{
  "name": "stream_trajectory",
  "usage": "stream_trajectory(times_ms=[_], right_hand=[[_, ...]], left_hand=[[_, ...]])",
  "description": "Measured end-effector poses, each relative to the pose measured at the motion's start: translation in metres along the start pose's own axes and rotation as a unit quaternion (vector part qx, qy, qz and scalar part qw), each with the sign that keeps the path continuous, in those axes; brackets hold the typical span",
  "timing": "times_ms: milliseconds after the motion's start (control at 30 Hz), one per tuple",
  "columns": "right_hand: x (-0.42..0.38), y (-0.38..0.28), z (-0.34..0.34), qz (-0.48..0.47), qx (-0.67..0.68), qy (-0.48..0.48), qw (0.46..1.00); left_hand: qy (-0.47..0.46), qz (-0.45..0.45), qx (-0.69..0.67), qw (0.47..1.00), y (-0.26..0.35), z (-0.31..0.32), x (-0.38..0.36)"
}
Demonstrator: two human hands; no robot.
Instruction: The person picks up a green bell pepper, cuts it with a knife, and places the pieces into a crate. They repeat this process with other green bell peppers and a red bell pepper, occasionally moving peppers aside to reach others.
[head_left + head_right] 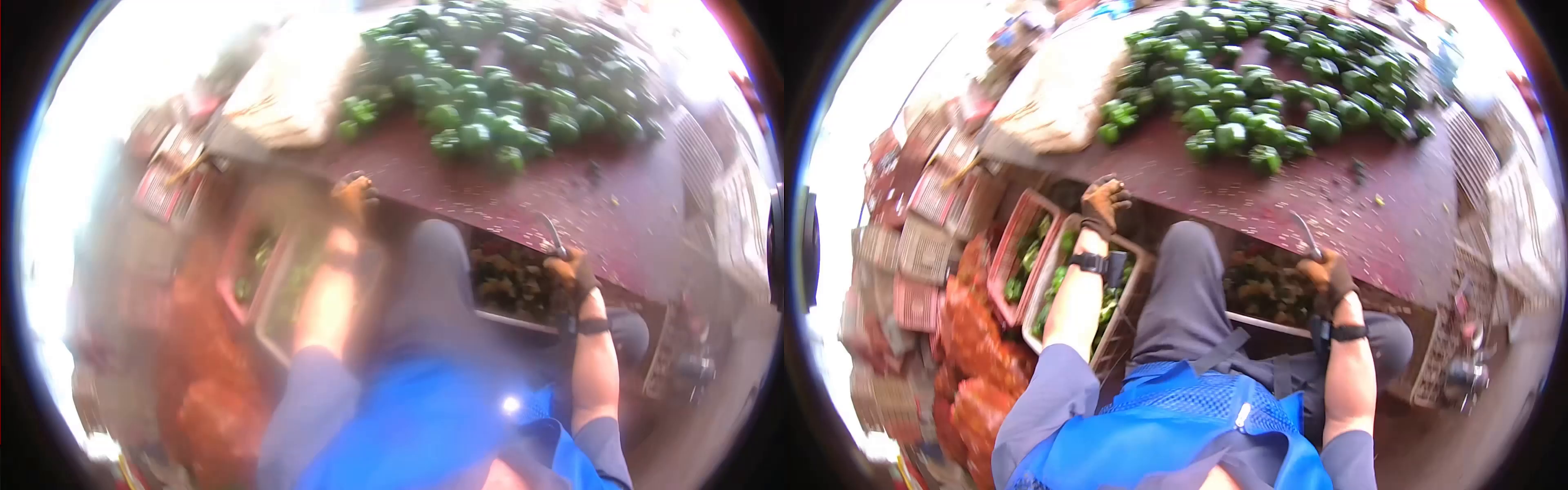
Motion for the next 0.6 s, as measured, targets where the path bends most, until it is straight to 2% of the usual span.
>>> stream_trajectory(times_ms=[33,67,100,167,233,300,367,433,533,567,600], right_hand=[[-0.007,-0.006,-0.005,0.006,0.075,0.022,0.997],[0.002,0.004,-0.017,-0.032,0.035,0.065,0.997],[-0.002,0.003,-0.026,-0.03,0.08,0.086,0.993],[0.004,0.001,-0.034,-0.033,0.173,0.117,0.977],[-0.002,-0.014,-0.052,-0.082,0.25,0.158,0.952],[-0.018,-0.034,-0.069,-0.099,0.317,0.196,0.923],[-0.035,-0.048,-0.084,-0.098,0.375,0.235,0.891],[-0.04,-0.051,-0.098,-0.114,0.396,0.254,0.875],[-0.043,-0.048,-0.109,-0.118,0.428,0.264,0.856],[-0.041,-0.046,-0.109,-0.112,0.426,0.266,0.858],[-0.042,-0.045,-0.11,-0.103,0.424,0.268,0.859]], left_hand=[[-0.028,-0.011,0.027,0.999,-0.009,0.031,0.01],[-0.052,-0.017,0.054,0.997,-0.015,0.056,0.016],[-0.065,-0.042,0.092,0.993,-0.023,0.076,0.023],[-0.037,-0.023,0.184,0.982,-0.044,0.137,0.017],[-0.083,-0.037,0.285,0.954,-0.07,0.196,0.011],[-0.166,-0.008,0.355,0.92,-0.097,0.254,-0.001],[-0.251,0.123,0.498,0.821,-0.133,0.296,0.004],[-0.328,0.2,0.542,0.748,-0.145,0.355,-0.013],[-0.35,0.249,0.638,0.639,-0.204,0.412,0.007],[-0.352,0.285,0.642,0.619,-0.214,0.431,0.006],[-0.344,0.283,0.662,0.603,-0.223,0.45,0.007]])
Point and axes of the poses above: each hand's wrist, its own x-axis towards the middle knuckle, its own z-axis out of the palm, y = z × x, the point moved 7 cm from there along x, towards the middle knuckle
